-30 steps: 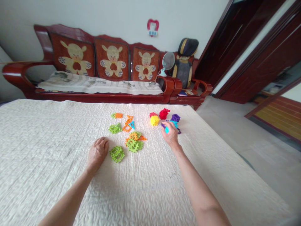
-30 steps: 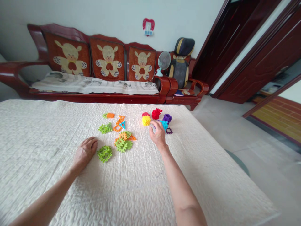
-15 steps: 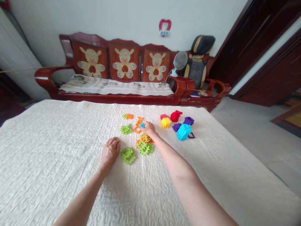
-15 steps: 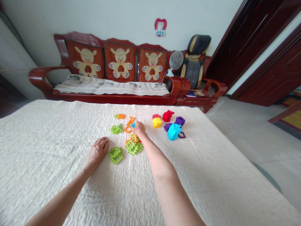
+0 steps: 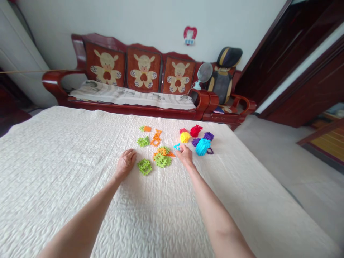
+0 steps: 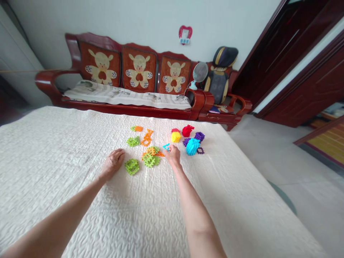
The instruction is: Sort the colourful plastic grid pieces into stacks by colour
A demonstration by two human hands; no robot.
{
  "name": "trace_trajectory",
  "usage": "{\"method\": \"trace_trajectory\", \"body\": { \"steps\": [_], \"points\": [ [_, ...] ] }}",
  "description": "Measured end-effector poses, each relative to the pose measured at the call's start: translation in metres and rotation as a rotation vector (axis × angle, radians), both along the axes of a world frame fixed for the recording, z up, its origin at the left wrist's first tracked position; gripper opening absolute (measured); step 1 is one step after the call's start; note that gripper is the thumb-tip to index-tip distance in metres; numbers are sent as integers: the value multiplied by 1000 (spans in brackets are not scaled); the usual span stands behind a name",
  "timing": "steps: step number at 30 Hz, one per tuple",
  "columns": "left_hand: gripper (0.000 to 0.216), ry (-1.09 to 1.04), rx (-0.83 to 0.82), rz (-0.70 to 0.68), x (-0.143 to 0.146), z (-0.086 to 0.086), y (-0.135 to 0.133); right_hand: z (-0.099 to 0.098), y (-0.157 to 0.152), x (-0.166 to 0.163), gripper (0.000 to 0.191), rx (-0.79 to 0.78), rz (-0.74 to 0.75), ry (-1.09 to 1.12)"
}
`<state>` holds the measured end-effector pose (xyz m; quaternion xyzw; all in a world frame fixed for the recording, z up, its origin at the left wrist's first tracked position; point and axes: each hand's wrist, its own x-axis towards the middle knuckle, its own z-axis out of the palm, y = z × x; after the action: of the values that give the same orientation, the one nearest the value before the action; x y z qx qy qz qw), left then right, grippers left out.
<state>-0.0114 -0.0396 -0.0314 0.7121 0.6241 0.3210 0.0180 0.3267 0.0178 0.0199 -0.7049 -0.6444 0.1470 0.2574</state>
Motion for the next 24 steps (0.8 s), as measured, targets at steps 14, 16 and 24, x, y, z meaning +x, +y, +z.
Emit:
{"method": "trace_trajectory", "body": {
  "steps": [14,16,24],
  "points": [
    [34,158,-41,154,18,-4,-61,-32,-69,32,50,123,22,62],
    [34,177,-39,145,18,-4,-63,-36,-70,37,57,190,76,79],
    [33,169,-27,148,19,1,-65,-26,-58,43,56,31,249,-64]
  ]
}}
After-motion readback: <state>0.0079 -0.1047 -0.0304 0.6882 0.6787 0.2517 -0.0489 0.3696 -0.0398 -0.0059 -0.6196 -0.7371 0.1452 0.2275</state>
